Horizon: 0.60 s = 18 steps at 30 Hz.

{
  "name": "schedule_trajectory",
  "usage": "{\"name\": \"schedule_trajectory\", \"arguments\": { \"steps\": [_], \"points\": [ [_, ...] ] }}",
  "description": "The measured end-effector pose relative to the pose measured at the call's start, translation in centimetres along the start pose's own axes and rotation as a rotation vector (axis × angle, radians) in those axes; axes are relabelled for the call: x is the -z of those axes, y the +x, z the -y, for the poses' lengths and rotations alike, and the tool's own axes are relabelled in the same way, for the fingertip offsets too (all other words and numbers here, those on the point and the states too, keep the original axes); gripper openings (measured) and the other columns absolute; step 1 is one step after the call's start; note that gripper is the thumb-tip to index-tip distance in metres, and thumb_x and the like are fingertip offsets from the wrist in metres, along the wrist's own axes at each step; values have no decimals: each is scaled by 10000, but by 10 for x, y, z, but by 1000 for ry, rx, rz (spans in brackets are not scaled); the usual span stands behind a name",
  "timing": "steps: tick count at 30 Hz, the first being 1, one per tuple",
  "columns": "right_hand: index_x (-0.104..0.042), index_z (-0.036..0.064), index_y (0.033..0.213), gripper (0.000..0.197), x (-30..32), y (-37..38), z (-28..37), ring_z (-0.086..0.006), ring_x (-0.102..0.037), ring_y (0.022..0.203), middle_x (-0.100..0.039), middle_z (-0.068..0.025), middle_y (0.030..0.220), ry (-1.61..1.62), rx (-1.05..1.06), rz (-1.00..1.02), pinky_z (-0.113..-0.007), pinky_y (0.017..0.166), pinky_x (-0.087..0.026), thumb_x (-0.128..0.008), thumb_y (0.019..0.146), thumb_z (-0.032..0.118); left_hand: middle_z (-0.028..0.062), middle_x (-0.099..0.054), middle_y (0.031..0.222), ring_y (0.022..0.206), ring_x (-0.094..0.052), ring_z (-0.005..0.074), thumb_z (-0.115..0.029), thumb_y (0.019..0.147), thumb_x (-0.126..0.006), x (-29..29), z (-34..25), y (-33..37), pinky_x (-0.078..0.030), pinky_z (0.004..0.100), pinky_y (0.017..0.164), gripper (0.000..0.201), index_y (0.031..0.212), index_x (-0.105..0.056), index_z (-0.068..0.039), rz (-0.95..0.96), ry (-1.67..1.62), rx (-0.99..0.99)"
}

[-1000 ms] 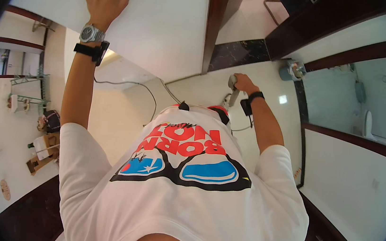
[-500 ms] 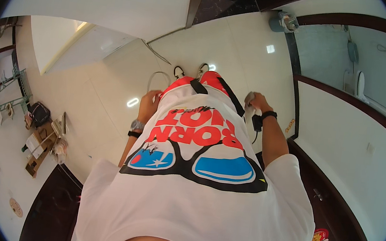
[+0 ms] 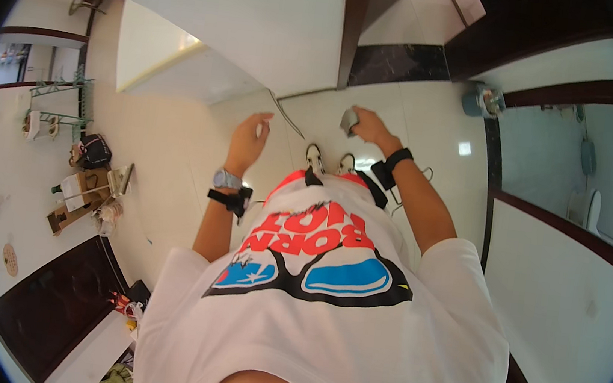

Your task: The person wipes down a sliding glass door frame, applies a red paper sticker ornament onto the glass pane, wipes a solid wooden room door on both sides, and then wipes the top surface of a refrigerator with a cloth.

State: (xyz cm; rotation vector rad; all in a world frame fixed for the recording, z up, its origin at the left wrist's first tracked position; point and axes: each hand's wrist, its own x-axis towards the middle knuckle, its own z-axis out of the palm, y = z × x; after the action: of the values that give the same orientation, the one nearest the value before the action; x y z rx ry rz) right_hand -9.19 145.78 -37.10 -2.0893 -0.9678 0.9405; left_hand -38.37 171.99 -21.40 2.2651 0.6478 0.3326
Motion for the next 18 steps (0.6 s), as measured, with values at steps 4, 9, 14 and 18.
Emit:
{"name": "schedule_trajectory", "arguments": {
  "steps": [4, 9, 14, 18],
  "points": [
    [-736, 44, 1344, 450, -7, -16, 43, -237, -771, 673, -810, -193, 1040, 110, -36, 360, -390, 529, -609, -666, 900, 34, 186, -827, 1248, 1145, -785, 397, -152, 1109, -671, -27, -4, -65, -618, 476, 1017, 252, 1296, -810, -55, 19, 6, 60],
    [-721, 7, 1315, 420, -18, -66, 7, -289, -784, 668, -808, -208, 1009, 96, -100, 429, -422, 538, -630, -665, 900, 37, 203, -837, 1220, 1076, -802, 403, -175, 1101, -684, -69, 1, -151, -638, 482, 974, 256, 1276, -822, -49, 160, -80, 329],
    [-695, -4, 1436, 546, -18, -99, -32, -316, -797, 672, -809, -246, 1045, 46, -128, 343, -439, 519, -645, -676, 895, 60, 238, -830, 1237, 1129, -773, 486, -271, 1094, -672, -88, 34, -156, -619, 553, 1011, 347, 1323, -810, -50, 501, 28, 278],
    [-632, -48, 1541, 688, -15, -117, -17, -345, -799, 676, -814, -246, 1056, 84, -291, 268, -446, 524, -667, -717, 879, 124, 242, -828, 1239, 1149, -774, 459, -250, 1081, -657, -72, 41, -111, -612, 543, 1035, 347, 1314, -800, -36, 596, 23, 201]
  ]
}}
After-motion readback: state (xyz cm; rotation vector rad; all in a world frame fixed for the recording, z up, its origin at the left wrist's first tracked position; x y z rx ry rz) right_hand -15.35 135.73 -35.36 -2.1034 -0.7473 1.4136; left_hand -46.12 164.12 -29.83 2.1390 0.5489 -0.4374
